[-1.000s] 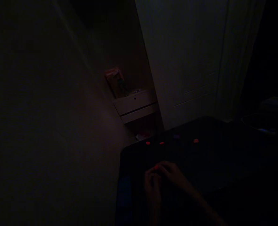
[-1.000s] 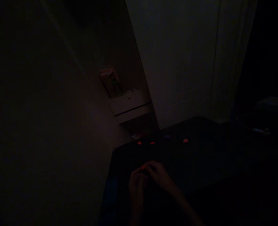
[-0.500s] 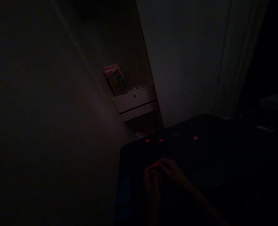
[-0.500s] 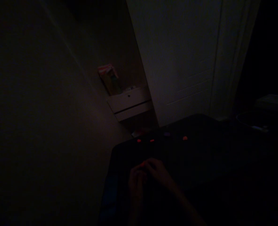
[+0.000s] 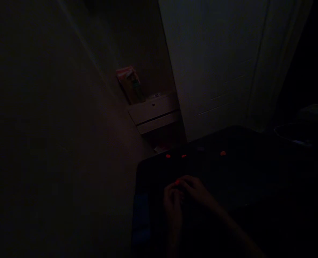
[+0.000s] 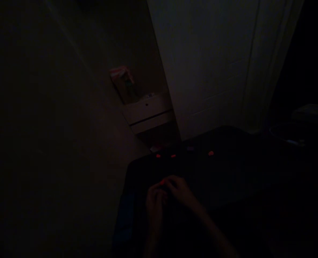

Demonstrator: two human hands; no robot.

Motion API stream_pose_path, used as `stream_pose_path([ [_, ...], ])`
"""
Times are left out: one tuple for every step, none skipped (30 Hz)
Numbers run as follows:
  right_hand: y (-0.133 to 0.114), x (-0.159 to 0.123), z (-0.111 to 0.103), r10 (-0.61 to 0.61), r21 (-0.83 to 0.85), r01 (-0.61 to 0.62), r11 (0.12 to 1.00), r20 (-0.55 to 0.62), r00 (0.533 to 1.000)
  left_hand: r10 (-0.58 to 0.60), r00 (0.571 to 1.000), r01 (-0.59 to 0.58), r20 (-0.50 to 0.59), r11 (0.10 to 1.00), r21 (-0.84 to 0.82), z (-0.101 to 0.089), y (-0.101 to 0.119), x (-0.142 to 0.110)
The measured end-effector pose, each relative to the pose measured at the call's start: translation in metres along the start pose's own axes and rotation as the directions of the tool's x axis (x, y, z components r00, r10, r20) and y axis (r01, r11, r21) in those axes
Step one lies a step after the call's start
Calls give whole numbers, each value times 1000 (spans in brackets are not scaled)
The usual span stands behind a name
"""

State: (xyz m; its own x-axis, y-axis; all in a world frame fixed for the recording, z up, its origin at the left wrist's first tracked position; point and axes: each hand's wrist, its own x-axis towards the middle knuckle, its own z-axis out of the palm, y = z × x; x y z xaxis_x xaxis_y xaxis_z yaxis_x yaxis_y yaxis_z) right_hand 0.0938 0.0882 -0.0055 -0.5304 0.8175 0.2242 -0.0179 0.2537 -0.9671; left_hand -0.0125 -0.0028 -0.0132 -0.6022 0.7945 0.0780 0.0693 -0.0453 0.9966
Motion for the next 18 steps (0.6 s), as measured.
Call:
stream_pose_path([
  [0, 0, 0, 1, -1, -1, 1000, 1, 1000, 5, 1000, -5, -4, 1000, -6, 0, 1, 0],
  [0, 0, 0, 3, -2, -3, 1000, 2, 1000, 9, 1000, -9, -9, 1000, -13, 1, 1, 0],
  [0, 0, 0, 5, -2, -5, 1000, 4, 1000, 11, 1000, -11, -13, 1000, -19, 1, 2, 0],
  [0, 0, 0, 7, -2, -7, 1000, 4, 1000, 8, 1000, -9, -11, 1000, -22, 1, 2, 0],
  [1, 0, 0, 8, -1, -8, 1000, 3, 1000, 5, 1000, -6, -9, 1000, -22, 1, 2, 0],
  [2, 0, 0, 9, 0, -9, 1000, 2, 1000, 4, 1000, -4, -6, 1000, -19, 1, 2, -1],
  [2, 0, 0, 10, 1, -10, 1000, 0, 1000, 6, 1000, -6, -3, 1000, -11, 1, 2, -1],
  [3, 0, 0, 10, 0, -10, 1000, 0, 1000, 6, 1000, -6, -1, 1000, -5, 1, 2, -1],
  [4, 0, 0, 10, 0, -10, 1000, 0, 1000, 5, 1000, -5, -1, 1000, 0, 1, 3, -2],
  [4, -1, 0, 9, -1, -9, 1000, 0, 1000, 1, 1000, -1, 1, 1000, 3, 1, 3, -2],
  [4, -1, 0, 9, -4, -9, 1000, 1, 1000, -5, 1000, 5, 0, 1000, 2, 1, 4, -2],
  [4, -1, -1, 8, -7, -7, 1000, 3, 1000, -9, 1000, 8, 1, 1000, 2, 2, 5, -2],
  [4, -1, -1, 7, -10, -7, 1000, 5, 1000, -5, 1000, 5, 2, 1000, 1, 2, 5, -3],
  [4, -1, -1, 8, -13, -8, 1000, 5, 1000, 1, 1000, -1, 3, 1000, -1, 2, 6, -3],
  [3, -1, -2, 10, -16, -10, 1000, 5, 1000, 7, 1000, -7, 4, 1000, -1, 2, 7, -3],
  [3, -1, -2, 11, -19, -11, 1000, 5, 1000, 10, 1000, -10, 3, 1000, -1, 2, 7, -3],
  [2, -1, -2, 11, -21, -11, 1000, 6, 1000, 12, 1000, -12, 2, 1000, -1, 2, 8, -3],
  [2, -1, -2, 11, -22, -11, 1000, 6, 1000, 15, 1000, -15, 3, 1000, 1, 2, 8, -3],
])
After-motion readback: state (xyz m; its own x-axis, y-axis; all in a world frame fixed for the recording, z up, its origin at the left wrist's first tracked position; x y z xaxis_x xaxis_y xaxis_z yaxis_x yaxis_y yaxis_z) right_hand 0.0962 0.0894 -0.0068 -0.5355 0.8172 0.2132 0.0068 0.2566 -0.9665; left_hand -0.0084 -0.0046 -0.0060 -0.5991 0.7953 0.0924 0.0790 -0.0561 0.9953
